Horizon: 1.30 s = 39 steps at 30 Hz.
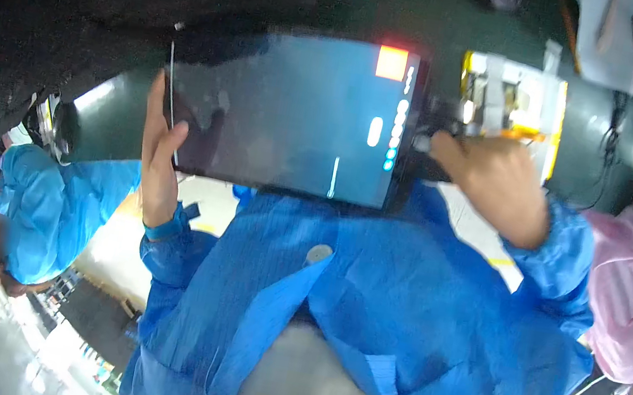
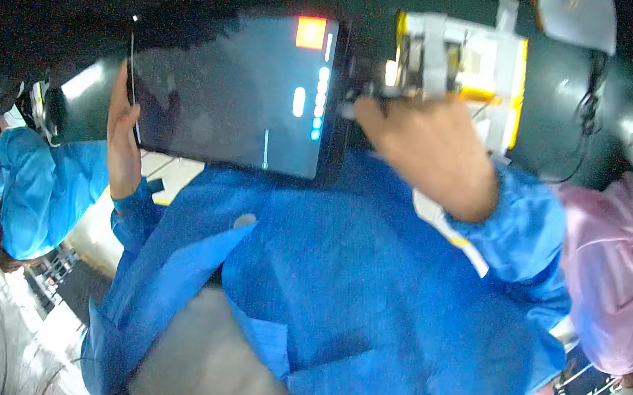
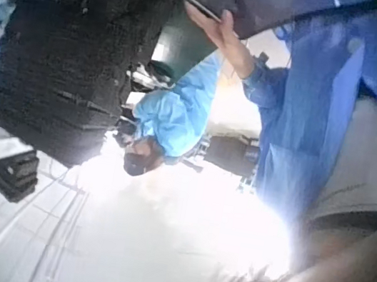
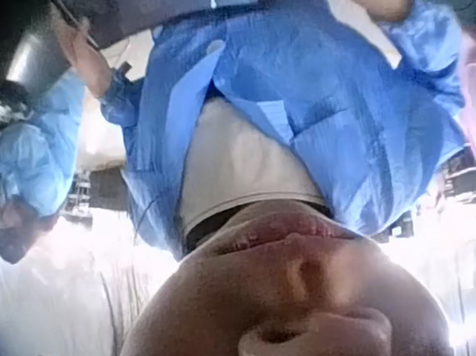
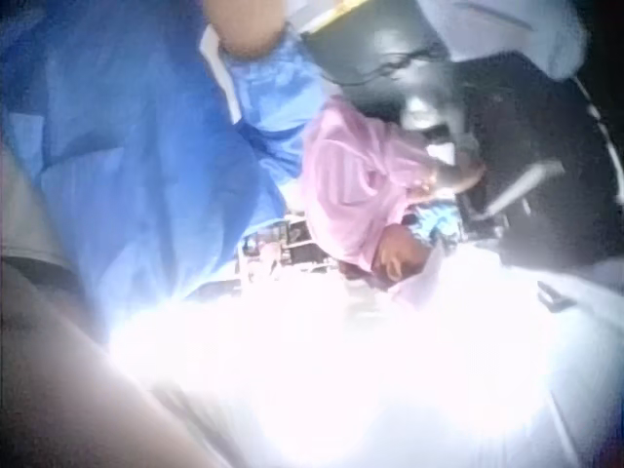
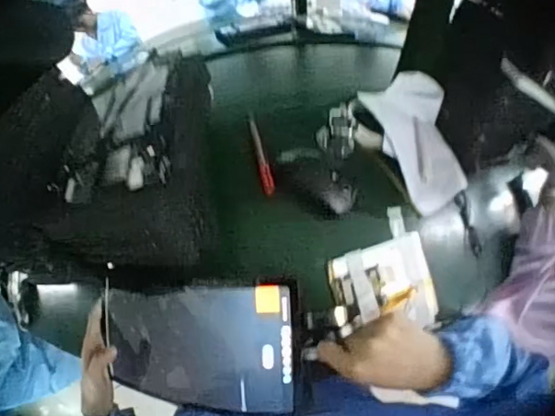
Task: The person tests tablet screen assemblies by connecting ribbon cables to a testing board, running display and function tests on the touchscreen, and disconnecting the cables before stacking each assembly.
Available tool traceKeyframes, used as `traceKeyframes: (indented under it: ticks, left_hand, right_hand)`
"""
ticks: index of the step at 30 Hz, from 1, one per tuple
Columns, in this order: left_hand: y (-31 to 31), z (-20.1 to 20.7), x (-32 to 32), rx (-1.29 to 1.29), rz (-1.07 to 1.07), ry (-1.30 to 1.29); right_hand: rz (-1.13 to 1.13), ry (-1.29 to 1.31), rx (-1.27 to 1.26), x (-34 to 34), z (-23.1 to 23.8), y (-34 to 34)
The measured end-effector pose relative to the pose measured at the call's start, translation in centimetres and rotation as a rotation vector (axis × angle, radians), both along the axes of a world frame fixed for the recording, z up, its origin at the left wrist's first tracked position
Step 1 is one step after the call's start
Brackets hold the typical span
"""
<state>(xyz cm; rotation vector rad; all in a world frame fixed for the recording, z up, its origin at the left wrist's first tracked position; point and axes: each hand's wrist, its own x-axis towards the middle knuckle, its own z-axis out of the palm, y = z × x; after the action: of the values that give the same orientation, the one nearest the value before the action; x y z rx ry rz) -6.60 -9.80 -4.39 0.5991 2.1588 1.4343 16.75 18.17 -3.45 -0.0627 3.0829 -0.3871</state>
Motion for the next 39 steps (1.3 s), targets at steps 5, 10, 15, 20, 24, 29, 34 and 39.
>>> traceKeyframes:
  ticks: [5,10,15,20,24,29,34,39]
  left_hand:
    - [-0.5,-0.2,-0.4,-0.025,-0.024,0.028]
    - [-0.2,1.2,-0.6,-0.343,0.043,0.432]
    - [2.6,3.4,0.9,-0.079,-0.037,0.656]
    - [4.1,3.4,1.2,0.062,-0.048,0.716]
    - [0.6,2.6,0.5,0.086,0.145,0.673]
    - [-4.3,1.4,-0.6,0.019,0.421,0.617]
    - [-5.2,1.7,-1.2,-0.059,0.474,0.614]
    - [-4.3,1.8,-1.3,-0.058,0.471,0.617]
  right_hand:
    - [-0.046,0.034,-0.038,0.5,-0.6,-0.7]
    - [-0.131,0.129,-0.068,1.7,0.1,-1.3]
    - [-0.211,0.257,-0.094,0.6,3.8,2.7]
    - [-0.263,0.517,-0.028,-8.7,0.2,9.9]
    - [-0.132,0.267,-0.008,-11.0,-2.6,12.8]
    - [-0.254,0.428,0.029,-10.2,-2.3,13.2]
    - [-0.227,0.251,0.039,-10.1,-2.6,13.3]
    - [-0.264,0.352,0.044,-9.7,-3.6,14.1]
